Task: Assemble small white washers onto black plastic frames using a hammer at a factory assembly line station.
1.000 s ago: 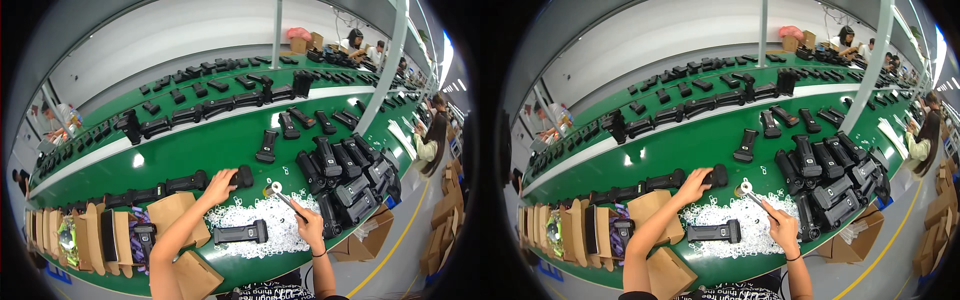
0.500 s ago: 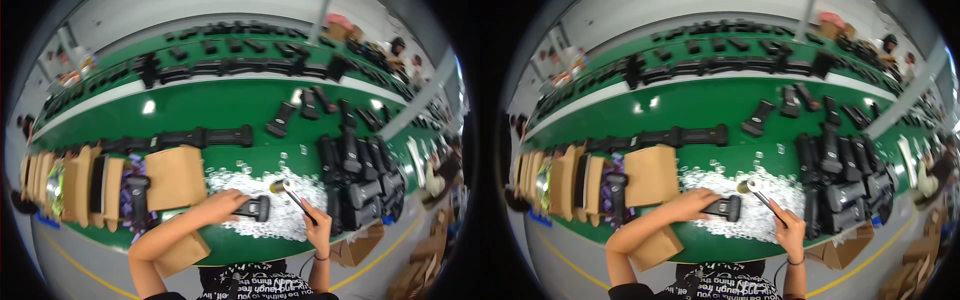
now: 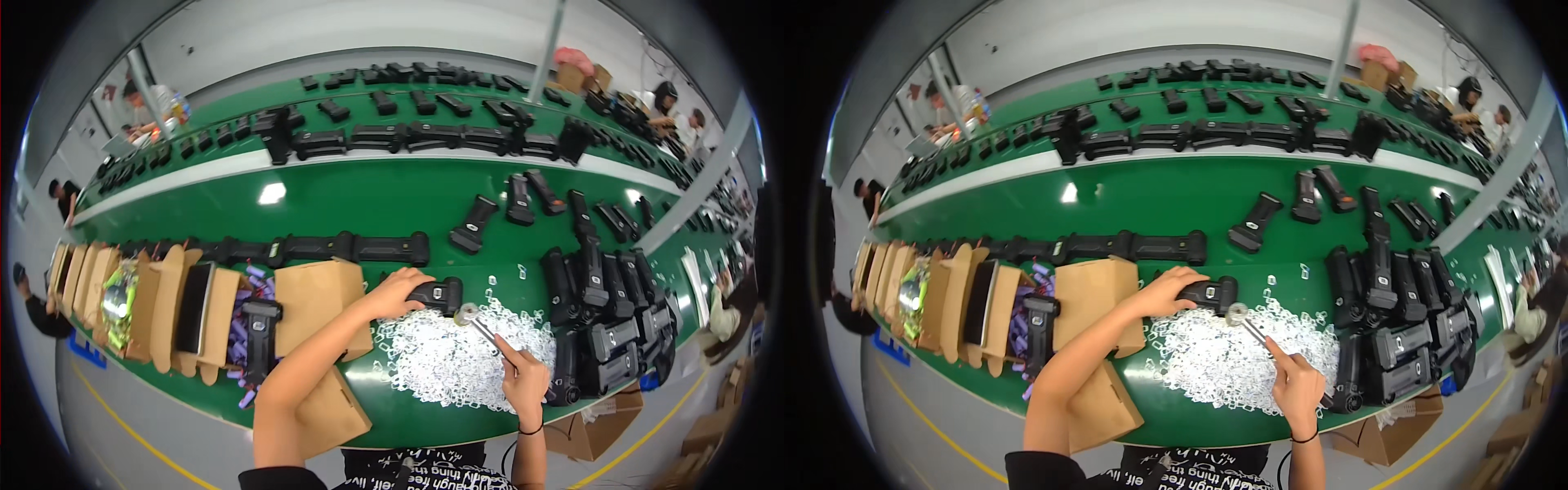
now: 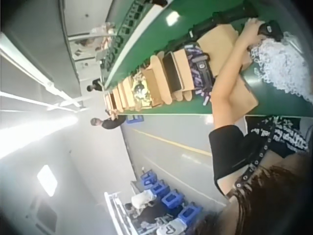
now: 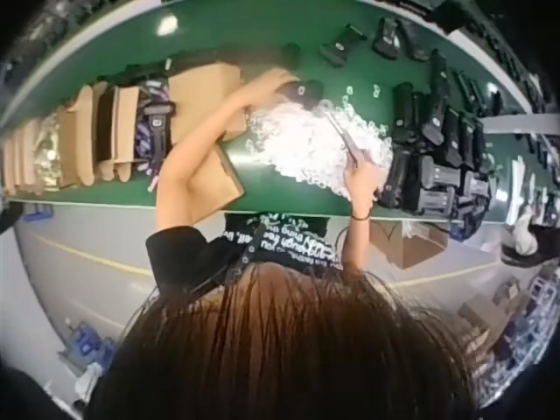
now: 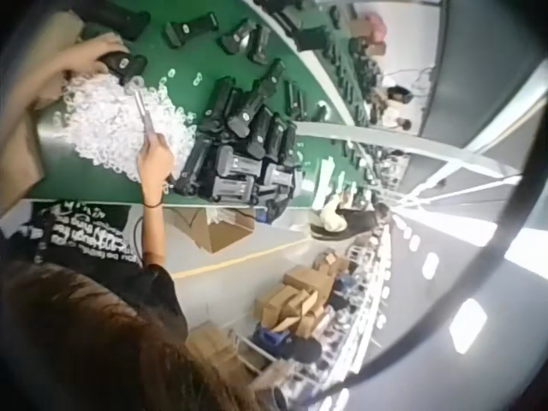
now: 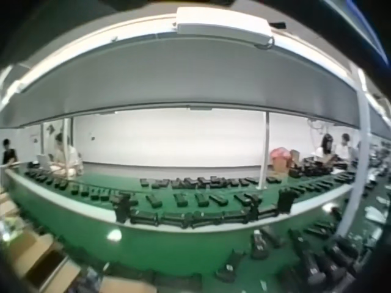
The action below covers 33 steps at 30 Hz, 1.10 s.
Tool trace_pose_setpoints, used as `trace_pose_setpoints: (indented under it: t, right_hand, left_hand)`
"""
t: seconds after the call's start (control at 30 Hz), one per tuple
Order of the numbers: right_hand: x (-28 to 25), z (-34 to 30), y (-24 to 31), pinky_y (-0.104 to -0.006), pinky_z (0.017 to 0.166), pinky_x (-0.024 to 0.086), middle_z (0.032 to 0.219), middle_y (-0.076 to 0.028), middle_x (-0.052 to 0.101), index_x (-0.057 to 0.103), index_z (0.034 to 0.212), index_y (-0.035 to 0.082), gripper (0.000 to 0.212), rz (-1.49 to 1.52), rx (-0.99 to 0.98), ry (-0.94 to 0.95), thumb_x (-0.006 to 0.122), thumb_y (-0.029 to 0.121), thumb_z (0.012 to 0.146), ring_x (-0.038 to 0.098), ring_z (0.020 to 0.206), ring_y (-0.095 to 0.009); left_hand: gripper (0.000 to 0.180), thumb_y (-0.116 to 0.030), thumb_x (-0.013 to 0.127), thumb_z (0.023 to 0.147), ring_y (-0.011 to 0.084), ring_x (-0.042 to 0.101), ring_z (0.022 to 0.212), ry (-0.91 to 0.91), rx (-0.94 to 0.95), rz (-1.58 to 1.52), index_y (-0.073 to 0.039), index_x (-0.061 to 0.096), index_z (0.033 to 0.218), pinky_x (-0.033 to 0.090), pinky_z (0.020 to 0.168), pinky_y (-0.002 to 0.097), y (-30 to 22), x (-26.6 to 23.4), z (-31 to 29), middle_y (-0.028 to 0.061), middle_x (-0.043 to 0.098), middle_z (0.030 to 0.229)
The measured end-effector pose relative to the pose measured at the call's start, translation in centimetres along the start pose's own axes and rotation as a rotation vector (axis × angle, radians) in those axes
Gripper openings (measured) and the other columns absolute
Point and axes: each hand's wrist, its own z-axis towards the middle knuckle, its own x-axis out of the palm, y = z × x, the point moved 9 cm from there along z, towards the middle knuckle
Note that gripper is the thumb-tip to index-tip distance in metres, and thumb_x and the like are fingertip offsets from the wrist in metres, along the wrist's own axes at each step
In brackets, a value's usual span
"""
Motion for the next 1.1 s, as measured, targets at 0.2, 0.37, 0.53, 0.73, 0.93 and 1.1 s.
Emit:
trace_pose_setpoints:
  t: [0.2, 0.37, 0.53, 0.73, 0.93, 1.1]
  right_hand:
    - [-1.5, 0.2, 0.8, -0.0316, 0.054, 0.041, 0.069, -0.007, 0.057, 0.064, 0.122, 0.019, 0.053, 0.407, -0.092, -0.33, 0.06, -0.008, 0.076, 0.049, 0.056, -0.026]
    - [1.5, 1.4, 1.2, -0.0353, 0.046, 0.041, 0.063, -0.007, 0.053, 0.063, 0.123, 0.028, 0.055, -0.053, -0.153, -0.076, 0.062, -0.001, 0.077, 0.052, 0.048, -0.024]
    - [1.6, 3.5, 1.0, -0.0362, 0.048, 0.043, 0.063, -0.009, 0.053, 0.061, 0.125, 0.031, 0.057, 0.164, -0.099, -0.2, 0.063, 0.0, 0.078, 0.053, 0.051, -0.026]
    - [2.6, 5.9, 0.5, -0.037, 0.048, 0.041, 0.062, -0.008, 0.052, 0.06, 0.126, 0.033, 0.06, 0.072, -0.095, -0.135, 0.064, 0.0, 0.076, 0.051, 0.048, -0.026]
    - [1.9, 5.0, -0.6, -0.0389, 0.048, 0.043, 0.062, -0.007, 0.054, 0.058, 0.128, 0.036, 0.059, 0.109, -0.079, -0.171, 0.063, 0.004, 0.078, 0.054, 0.051, -0.028]
    - [0.9, 4.0, -2.6, -0.0384, 0.05, 0.043, 0.066, -0.01, 0.057, 0.062, 0.124, 0.03, 0.058, 0.239, -0.056, -0.233, 0.065, -0.001, 0.075, 0.054, 0.052, -0.029]
  left_hand:
    - [0.041, -0.002, 0.075, 0.07, 0.0305, 0.056, 0.1, -0.259, -0.041, -0.191, -0.011, 0.057, 0.106, 0.044, 0.086, 0.0403, -1.9, -2.2, 0.0, 0.0079, 0.058, 0.099]
    - [0.025, -0.005, 0.074, 0.073, 0.0258, 0.055, 0.106, -0.182, -0.079, -0.06, -0.014, 0.072, 0.095, 0.042, 0.091, 0.0384, -1.4, -1.0, -0.3, 0.005, 0.06, 0.106]
    - [0.02, -0.009, 0.074, 0.073, 0.0255, 0.055, 0.104, -0.195, -0.056, -0.015, -0.015, 0.074, 0.092, 0.041, 0.091, 0.0386, -2.0, -1.0, -0.2, 0.0045, 0.06, 0.107]
    - [0.006, -0.011, 0.071, 0.074, 0.0265, 0.053, 0.096, -0.284, -0.006, 0.192, -0.006, 0.068, 0.077, 0.04, 0.085, 0.0388, -3.6, -0.3, 1.3, 0.0083, 0.058, 0.098]
    - [0.023, -0.009, 0.072, 0.074, 0.0302, 0.051, 0.109, -0.222, 0.004, 0.094, -0.001, 0.063, 0.094, 0.037, 0.096, 0.0417, -2.0, -2.4, 2.4, 0.0124, 0.054, 0.116]
    - [0.071, -0.002, 0.069, 0.074, 0.034, 0.043, 0.121, 0.025, -0.012, 0.208, -0.004, 0.038, 0.137, 0.033, 0.101, 0.0469, -3.0, 2.1, 1.0, 0.0159, 0.048, 0.126]
